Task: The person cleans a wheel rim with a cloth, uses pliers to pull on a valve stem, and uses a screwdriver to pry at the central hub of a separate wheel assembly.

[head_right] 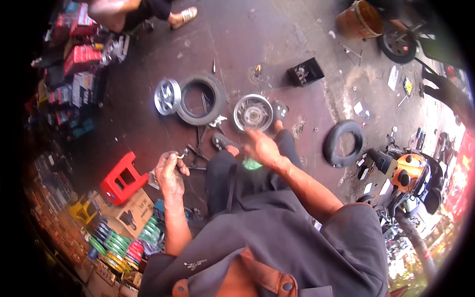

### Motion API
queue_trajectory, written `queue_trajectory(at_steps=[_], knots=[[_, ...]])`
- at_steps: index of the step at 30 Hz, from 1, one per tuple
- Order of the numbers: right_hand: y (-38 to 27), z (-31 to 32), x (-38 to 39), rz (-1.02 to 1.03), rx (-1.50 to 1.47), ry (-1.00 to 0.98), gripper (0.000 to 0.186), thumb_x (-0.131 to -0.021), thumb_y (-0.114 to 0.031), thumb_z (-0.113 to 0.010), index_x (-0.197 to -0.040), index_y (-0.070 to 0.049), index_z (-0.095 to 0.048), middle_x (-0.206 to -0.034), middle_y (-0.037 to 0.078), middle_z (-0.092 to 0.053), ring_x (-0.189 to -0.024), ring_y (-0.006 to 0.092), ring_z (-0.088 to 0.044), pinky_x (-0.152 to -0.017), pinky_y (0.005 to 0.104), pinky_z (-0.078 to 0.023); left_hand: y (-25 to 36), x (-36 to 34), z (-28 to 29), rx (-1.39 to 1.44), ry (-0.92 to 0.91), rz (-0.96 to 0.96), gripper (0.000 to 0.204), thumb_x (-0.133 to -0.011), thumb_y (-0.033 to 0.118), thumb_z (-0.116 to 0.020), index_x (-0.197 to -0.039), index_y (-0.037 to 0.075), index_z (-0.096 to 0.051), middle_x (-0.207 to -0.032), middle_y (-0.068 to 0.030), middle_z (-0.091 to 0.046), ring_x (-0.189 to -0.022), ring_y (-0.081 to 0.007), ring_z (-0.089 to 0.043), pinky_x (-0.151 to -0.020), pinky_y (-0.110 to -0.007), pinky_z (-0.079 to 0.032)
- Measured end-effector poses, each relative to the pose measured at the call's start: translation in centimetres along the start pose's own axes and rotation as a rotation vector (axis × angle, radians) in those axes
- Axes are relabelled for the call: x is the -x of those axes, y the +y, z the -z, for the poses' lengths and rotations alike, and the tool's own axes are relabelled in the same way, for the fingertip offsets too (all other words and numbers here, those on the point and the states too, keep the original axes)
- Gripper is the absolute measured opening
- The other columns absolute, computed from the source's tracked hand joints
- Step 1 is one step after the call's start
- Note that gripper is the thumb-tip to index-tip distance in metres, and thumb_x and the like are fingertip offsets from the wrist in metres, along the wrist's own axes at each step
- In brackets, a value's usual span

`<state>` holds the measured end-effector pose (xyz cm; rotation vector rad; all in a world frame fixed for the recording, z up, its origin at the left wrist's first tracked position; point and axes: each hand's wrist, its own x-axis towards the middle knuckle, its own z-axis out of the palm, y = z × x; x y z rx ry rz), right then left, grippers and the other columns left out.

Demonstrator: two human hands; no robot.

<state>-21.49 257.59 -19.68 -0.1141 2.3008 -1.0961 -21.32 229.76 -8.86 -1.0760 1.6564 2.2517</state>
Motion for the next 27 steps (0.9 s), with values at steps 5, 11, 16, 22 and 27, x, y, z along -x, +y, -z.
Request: queue_trajectory(at_steps=[5, 11, 16, 22, 27], knots=[[14.5, -14.1, -7.5, -0.688, -0.552, -0.064, 0.077, -0.086, -0.039, -0.064, -0.141, 0.005, -0.034, -0.128, 0.028, -0.054, -0.115, 0.0338, -0.057, -0.096, 0.0366, -0.045, -11.6, -10.3, 4.2, -0.140, 0.161, -0.012, 0.011, -0.090, 0.010, -0.062, -0.093, 0.000, -0.060, -0.064, -0.0050, -0.056, -0.051, -0.0118, -0.051, -0.048, -0.025, -0.045], [34.5, -30.7, -8.4, -1.321, -1.252, 0.174, 0.086, -0.090, -0.066, -0.043, -0.146, -0.003, -0.027, -0.113, 0.016, -0.056, -0.096, 0.0242, -0.057, -0.076, 0.0364, -0.047, -22.8, -19.7, 9.5, -0.133, 0.275, -0.144, 0.008, -0.091, 0.007, -0.060, -0.095, 0.000, -0.059, -0.064, -0.0063, -0.057, -0.051, -0.0125, -0.051, -0.048, -0.025, -0.046], [37.6, -37.2, -13.8, -1.172, -1.451, 0.643, 0.095, -0.088, -0.072, -0.038, -0.153, -0.013, -0.003, -0.155, 0.024, -0.017, -0.140, 0.0443, -0.022, -0.112, 0.0527, -0.024, -26.5, -24.2, 12.2, -0.133, 0.369, -0.275, 0.013, -0.093, 0.010, -0.057, -0.098, -0.002, -0.058, -0.062, -0.0073, -0.055, -0.051, -0.0142, -0.051, -0.050, -0.026, -0.046], [38.6, -40.9, -17.1, -1.105, -1.417, 0.852, 0.091, -0.086, -0.074, -0.039, -0.152, -0.015, -0.016, -0.157, 0.012, -0.020, -0.141, 0.0335, -0.027, -0.112, 0.0549, -0.021, -24.0, -23.0, 12.7, -0.112, 0.160, -0.526, 0.023, -0.098, 0.019, -0.051, -0.110, 0.000, -0.053, -0.070, -0.0049, -0.051, -0.062, -0.0148, -0.049, -0.058, -0.029, -0.043], [41.5, -38.9, -18.9, -0.968, -1.413, 0.851, 0.083, -0.087, -0.067, -0.048, -0.147, -0.013, -0.029, -0.150, 0.010, -0.035, -0.129, 0.0282, -0.045, -0.103, 0.0496, -0.037, -24.7, -19.6, 14.4, -0.090, 0.262, -0.684, 0.025, -0.101, 0.024, -0.046, -0.106, 0.001, -0.056, -0.071, -0.0019, -0.045, -0.060, -0.0128, -0.044, -0.060, -0.028, -0.041]])
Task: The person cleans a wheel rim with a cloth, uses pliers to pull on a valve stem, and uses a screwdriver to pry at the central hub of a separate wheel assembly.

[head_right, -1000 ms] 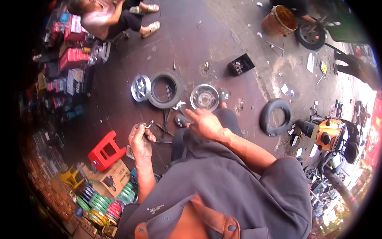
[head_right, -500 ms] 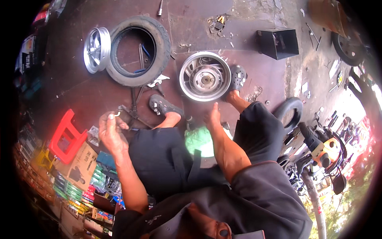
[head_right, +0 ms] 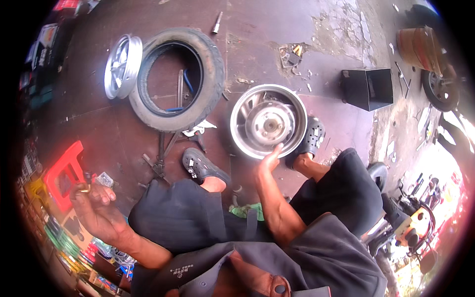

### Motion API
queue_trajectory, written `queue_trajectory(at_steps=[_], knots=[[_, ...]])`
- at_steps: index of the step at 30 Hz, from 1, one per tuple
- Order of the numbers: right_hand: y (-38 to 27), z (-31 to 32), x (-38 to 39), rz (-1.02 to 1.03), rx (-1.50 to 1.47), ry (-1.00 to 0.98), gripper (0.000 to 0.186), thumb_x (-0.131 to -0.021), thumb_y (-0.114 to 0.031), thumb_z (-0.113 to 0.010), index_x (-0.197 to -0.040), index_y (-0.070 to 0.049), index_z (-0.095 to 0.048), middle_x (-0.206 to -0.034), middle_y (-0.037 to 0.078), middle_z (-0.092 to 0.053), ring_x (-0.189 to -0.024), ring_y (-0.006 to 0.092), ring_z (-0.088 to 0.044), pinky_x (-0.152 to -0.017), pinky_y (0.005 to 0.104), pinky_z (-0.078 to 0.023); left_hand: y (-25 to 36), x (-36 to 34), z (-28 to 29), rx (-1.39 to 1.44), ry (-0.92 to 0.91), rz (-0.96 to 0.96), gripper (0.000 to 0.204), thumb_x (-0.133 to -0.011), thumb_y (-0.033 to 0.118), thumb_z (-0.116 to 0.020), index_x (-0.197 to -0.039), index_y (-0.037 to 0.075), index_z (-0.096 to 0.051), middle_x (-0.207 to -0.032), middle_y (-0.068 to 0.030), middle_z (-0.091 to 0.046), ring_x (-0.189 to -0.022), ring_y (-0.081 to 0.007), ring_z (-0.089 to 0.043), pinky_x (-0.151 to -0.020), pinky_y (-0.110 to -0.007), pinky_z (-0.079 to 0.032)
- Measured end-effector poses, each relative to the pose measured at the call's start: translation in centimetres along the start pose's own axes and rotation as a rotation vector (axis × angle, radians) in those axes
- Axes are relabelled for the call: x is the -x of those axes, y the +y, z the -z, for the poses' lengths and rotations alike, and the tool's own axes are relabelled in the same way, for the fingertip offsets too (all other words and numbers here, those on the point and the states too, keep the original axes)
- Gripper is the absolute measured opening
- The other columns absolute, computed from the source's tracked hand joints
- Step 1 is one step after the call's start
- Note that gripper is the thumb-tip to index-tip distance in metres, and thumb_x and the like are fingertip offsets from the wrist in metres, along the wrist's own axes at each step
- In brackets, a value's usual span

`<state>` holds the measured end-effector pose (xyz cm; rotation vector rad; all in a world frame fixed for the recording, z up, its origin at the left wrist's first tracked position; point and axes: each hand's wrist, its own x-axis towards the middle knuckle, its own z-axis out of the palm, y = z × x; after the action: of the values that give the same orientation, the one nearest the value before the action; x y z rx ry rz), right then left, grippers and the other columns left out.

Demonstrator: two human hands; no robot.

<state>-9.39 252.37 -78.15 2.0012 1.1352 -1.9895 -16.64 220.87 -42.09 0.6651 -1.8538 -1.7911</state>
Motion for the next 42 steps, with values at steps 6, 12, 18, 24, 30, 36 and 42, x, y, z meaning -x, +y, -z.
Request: queue_trajectory(at_steps=[6, 12, 18, 24, 30, 36, 42], knots=[[-5.1, -8.4, 4.4, 0.088, -0.112, -0.110, 0.085, -0.083, -0.068, -0.051, -0.146, -0.014, -0.032, -0.143, 0.013, -0.042, -0.129, 0.0312, -0.042, -0.105, 0.0531, -0.033, 1.3, 4.3, 3.3, 0.224, 0.048, -0.133, 0.030, -0.100, 0.023, -0.048, -0.118, -0.001, -0.051, -0.080, -0.0061, -0.051, -0.060, -0.0141, -0.047, -0.054, -0.030, -0.042], [-7.7, -11.6, 1.9, 0.066, -0.330, -0.503, 0.079, -0.085, -0.063, -0.050, -0.144, -0.013, -0.035, -0.142, 0.013, -0.041, -0.129, 0.0319, -0.042, -0.107, 0.0500, -0.032, 2.5, 7.8, 4.7, 0.248, 0.065, -0.236, 0.024, -0.099, 0.022, -0.049, -0.110, 0.001, -0.055, -0.075, -0.0020, -0.051, -0.062, -0.0116, -0.045, -0.058, -0.029, -0.041], [-14.0, -18.1, 2.0, 0.282, 0.041, -0.627, 0.087, -0.084, -0.055, -0.058, -0.148, -0.007, -0.024, -0.147, 0.020, -0.035, -0.136, 0.0327, -0.035, -0.109, 0.0462, -0.030, 2.4, 9.3, 8.6, 0.363, 0.133, -0.202, 0.024, -0.099, 0.022, -0.050, -0.109, 0.002, -0.055, -0.075, -0.0028, -0.053, -0.061, -0.0123, -0.047, -0.057, -0.030, -0.042], [-5.0, -26.9, 15.1, 1.561, 0.927, -0.834, 0.060, -0.086, -0.033, -0.066, -0.133, -0.001, -0.047, -0.130, 0.020, -0.054, -0.120, 0.0342, -0.052, -0.103, 0.0401, -0.040, 2.4, 9.6, 10.6, 0.749, 0.150, -0.151, 0.025, -0.102, 0.023, -0.045, -0.112, 0.002, -0.054, -0.076, -0.0043, -0.054, -0.062, -0.0152, -0.046, -0.058, -0.030, -0.041], [3.9, -35.8, 23.4, 1.960, 1.647, -1.234, 0.057, -0.085, -0.024, -0.064, -0.136, -0.007, -0.045, -0.134, 0.016, -0.050, -0.128, 0.0302, -0.043, -0.104, 0.0420, -0.035, -0.1, 8.4, 9.7, 0.833, 0.152, 0.095, 0.024, -0.100, 0.022, -0.045, -0.113, 0.003, -0.051, -0.077, -0.0069, -0.053, -0.061, -0.0172, -0.052, -0.055, -0.036, -0.046], [9.1, -46.6, 20.3, 2.411, 1.873, -1.198, 0.042, -0.095, -0.015, -0.036, -0.134, -0.008, -0.048, -0.135, 0.013, -0.052, -0.128, 0.0290, -0.046, -0.109, 0.0506, -0.028, -1.2, 7.1, 12.0, 1.060, 0.365, 0.185, 0.028, -0.103, 0.026, -0.038, -0.115, 0.004, -0.049, -0.082, -0.0092, -0.056, -0.067, -0.0193, -0.052, -0.060, -0.038, -0.046], [10.1, -51.4, 19.2, 2.447, 2.064, -1.251, 0.022, -0.088, -0.018, -0.051, -0.102, -0.011, -0.067, -0.115, 0.013, -0.065, -0.111, 0.0299, -0.060, -0.104, 0.0529, -0.032, -1.1, 6.6, 12.1, 1.054, 0.434, 0.225, 0.037, -0.104, 0.030, -0.034, -0.120, -0.002, -0.044, -0.080, -0.0079, -0.050, -0.064, -0.0208, -0.050, -0.057, -0.040, -0.048]])
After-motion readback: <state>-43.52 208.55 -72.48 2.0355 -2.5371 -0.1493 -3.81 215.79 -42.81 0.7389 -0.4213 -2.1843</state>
